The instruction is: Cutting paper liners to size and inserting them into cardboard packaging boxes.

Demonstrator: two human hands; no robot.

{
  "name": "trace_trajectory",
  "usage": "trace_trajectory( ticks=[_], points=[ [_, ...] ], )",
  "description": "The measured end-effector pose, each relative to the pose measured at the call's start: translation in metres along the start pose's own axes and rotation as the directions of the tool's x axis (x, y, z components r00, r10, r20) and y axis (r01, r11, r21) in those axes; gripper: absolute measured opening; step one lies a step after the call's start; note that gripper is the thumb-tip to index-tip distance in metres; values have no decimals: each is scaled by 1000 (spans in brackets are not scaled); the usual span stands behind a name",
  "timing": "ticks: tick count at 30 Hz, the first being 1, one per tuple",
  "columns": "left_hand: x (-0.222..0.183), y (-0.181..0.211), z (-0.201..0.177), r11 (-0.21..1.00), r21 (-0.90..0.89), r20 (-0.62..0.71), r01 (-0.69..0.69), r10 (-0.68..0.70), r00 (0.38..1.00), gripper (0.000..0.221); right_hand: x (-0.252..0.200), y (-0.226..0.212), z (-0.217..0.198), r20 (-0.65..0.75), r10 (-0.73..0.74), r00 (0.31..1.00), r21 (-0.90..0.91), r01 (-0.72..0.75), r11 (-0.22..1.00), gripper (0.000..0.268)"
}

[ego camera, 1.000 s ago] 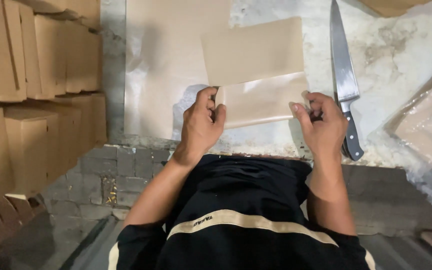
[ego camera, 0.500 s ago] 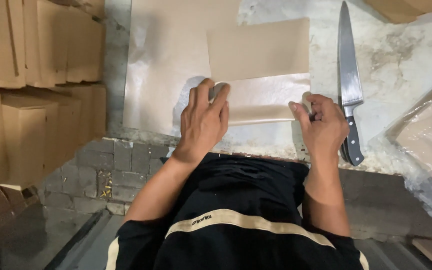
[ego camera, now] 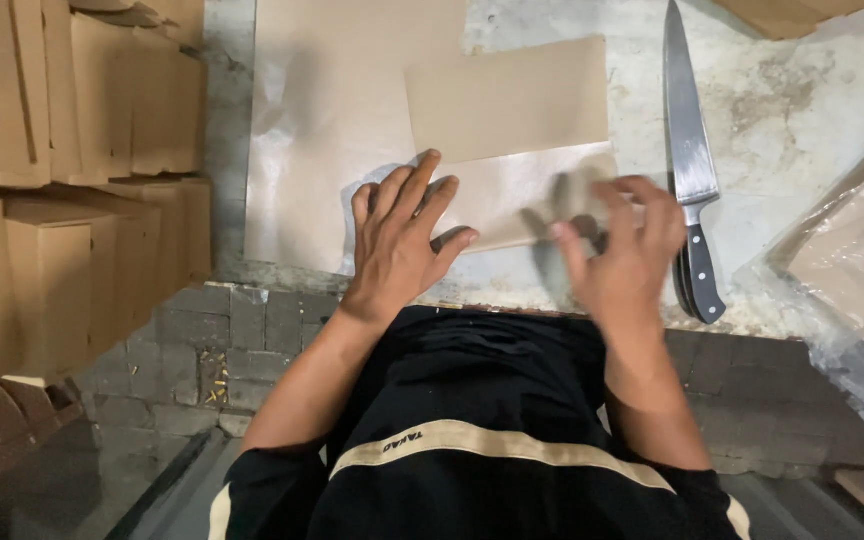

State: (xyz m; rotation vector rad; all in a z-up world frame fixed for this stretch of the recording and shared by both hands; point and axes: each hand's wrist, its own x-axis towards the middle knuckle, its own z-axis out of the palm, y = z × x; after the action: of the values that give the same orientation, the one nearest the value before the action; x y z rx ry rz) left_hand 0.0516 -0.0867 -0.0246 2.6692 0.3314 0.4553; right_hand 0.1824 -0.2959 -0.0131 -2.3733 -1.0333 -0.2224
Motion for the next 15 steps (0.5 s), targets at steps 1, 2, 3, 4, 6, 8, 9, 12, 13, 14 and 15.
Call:
trace_trajectory(
  ticks=[1, 2, 3, 4, 6, 8, 9, 12, 13, 14, 15],
  points=[
    [-2, 0, 0, 1000, -4, 9, 0, 0, 1000, 51, 0, -11, 4, -5, -70, 998, -2, 70, 998, 38],
    [-3, 0, 0, 1000, -5, 16, 2, -2, 1000, 51, -3, -17, 9, 0, -65, 998, -1, 65, 998, 38],
    [-2, 0, 1, 1000, 0, 13, -5, 5, 1000, 53, -5, -24, 15, 84, -94, 992, 16, 93, 996, 35],
    [-2, -1, 1, 1000, 4, 10, -11, 11, 1000, 55, -8, -30, 21, 167, -124, 978, 36, 119, 992, 35],
    [-1, 0, -1, 1000, -4, 24, -10, 10, 1000, 58, -5, -32, 27, 169, -127, 977, 30, 123, 992, 35],
    [-5, 0, -3, 1000, -12, 38, -1, 1, 999, 61, -6, -34, 28, 177, -134, 975, 27, 131, 991, 38],
    [-5, 0, -4, 1000, -10, 53, -2, 2, 999, 64, -6, -34, 28, 179, -113, 977, 32, 109, 993, 41],
    [-4, -1, -9, 1000, -6, 90, -20, 21, 996, 67, -3, -29, 19, 202, -40, 978, 54, 30, 998, 46],
    [-3, -1, -12, 1000, -2, 113, -29, 29, 993, 68, -2, -26, 15, 230, 6, 973, 77, -25, 997, 48],
    [-3, -4, -12, 999, -4, 112, -34, 34, 993, 68, -3, -19, 13, 226, 10, 974, 73, -27, 997, 48],
    [-4, -7, -14, 1000, 4, 168, -20, 19, 986, 71, -5, -12, 10, 251, 69, 966, 92, -94, 991, 54]
  ],
)
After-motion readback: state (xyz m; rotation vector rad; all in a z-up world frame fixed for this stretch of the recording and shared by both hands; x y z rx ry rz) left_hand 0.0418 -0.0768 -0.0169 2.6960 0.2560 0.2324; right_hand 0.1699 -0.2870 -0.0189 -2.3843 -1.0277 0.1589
